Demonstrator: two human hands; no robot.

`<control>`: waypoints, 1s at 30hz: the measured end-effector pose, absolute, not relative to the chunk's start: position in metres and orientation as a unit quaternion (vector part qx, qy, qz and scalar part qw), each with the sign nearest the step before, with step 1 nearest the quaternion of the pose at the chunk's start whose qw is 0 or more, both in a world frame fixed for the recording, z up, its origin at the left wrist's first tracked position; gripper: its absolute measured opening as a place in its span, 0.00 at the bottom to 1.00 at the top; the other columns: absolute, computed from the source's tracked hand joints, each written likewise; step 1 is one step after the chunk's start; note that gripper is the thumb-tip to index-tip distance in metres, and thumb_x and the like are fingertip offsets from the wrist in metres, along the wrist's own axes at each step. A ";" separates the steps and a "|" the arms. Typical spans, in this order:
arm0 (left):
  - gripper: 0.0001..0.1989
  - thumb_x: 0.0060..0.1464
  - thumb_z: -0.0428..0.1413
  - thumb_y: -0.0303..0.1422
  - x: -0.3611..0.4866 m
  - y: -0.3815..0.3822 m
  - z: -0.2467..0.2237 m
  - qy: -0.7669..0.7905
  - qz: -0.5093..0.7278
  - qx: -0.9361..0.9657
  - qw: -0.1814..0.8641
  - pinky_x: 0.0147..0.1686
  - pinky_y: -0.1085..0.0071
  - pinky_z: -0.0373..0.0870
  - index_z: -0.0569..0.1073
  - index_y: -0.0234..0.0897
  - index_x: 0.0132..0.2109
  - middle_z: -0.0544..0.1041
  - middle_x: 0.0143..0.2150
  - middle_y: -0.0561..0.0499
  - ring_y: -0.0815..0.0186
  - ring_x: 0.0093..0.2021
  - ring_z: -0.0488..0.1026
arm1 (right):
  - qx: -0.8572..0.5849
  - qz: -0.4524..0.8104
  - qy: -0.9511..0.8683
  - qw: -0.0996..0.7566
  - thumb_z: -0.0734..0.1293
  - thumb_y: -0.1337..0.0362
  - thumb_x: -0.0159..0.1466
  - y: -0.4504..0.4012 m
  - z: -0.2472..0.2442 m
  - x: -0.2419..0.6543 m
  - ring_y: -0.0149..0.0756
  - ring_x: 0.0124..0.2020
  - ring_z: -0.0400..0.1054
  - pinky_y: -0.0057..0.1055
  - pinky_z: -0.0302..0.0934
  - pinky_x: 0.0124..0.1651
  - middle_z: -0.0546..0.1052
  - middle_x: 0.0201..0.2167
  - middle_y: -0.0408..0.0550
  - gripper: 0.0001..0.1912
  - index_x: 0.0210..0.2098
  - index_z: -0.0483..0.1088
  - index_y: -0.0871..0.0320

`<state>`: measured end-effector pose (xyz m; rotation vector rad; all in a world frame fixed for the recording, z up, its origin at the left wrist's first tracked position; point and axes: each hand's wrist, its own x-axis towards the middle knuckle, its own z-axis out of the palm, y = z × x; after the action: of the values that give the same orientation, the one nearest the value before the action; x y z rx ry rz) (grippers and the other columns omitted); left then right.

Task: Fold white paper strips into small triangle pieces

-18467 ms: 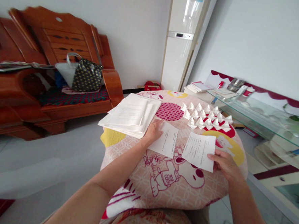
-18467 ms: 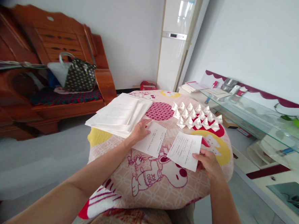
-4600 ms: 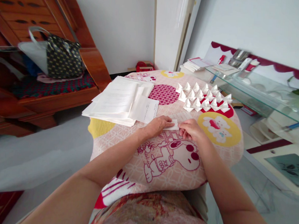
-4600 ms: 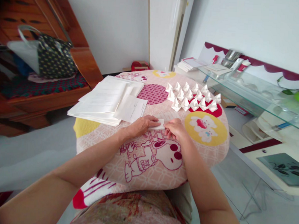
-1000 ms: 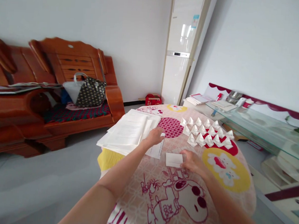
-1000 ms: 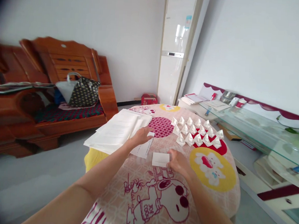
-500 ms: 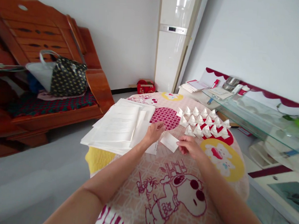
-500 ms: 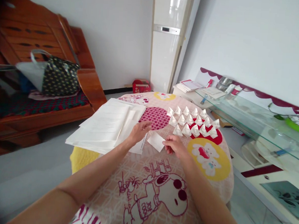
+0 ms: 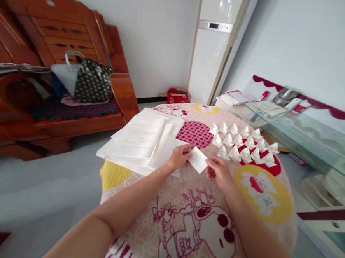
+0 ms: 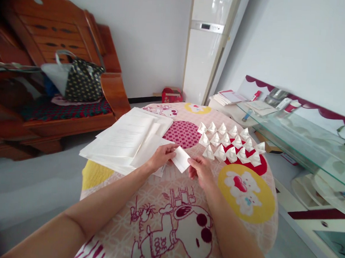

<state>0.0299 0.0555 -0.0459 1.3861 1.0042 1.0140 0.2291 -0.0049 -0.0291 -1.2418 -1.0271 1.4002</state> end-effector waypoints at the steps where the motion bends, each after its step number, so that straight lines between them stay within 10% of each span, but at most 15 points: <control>1: 0.23 0.53 0.58 0.25 0.030 0.055 -0.045 0.414 0.440 0.571 0.556 0.27 0.77 0.69 0.77 0.30 0.58 0.74 0.31 0.53 0.71 0.28 0.71 | -0.503 0.576 -0.420 0.489 0.74 0.44 0.54 -0.005 -0.030 0.229 0.28 0.12 0.63 0.23 0.53 0.14 0.72 0.15 0.41 0.24 0.23 0.68 0.57; 30: 0.26 0.52 0.64 0.40 0.033 0.052 -0.046 0.329 0.420 0.525 0.663 0.37 0.72 0.74 0.78 0.31 0.55 0.82 0.42 0.44 0.64 0.37 0.78 | -0.490 0.565 -0.448 0.491 0.70 0.41 0.57 -0.012 -0.030 0.229 0.31 0.14 0.65 0.26 0.57 0.17 0.75 0.17 0.44 0.23 0.27 0.70 0.56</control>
<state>0.0326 0.0519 -0.0457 1.1872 0.7445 0.9501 0.2295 -0.0118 -0.0300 -1.1887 -1.0870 1.3715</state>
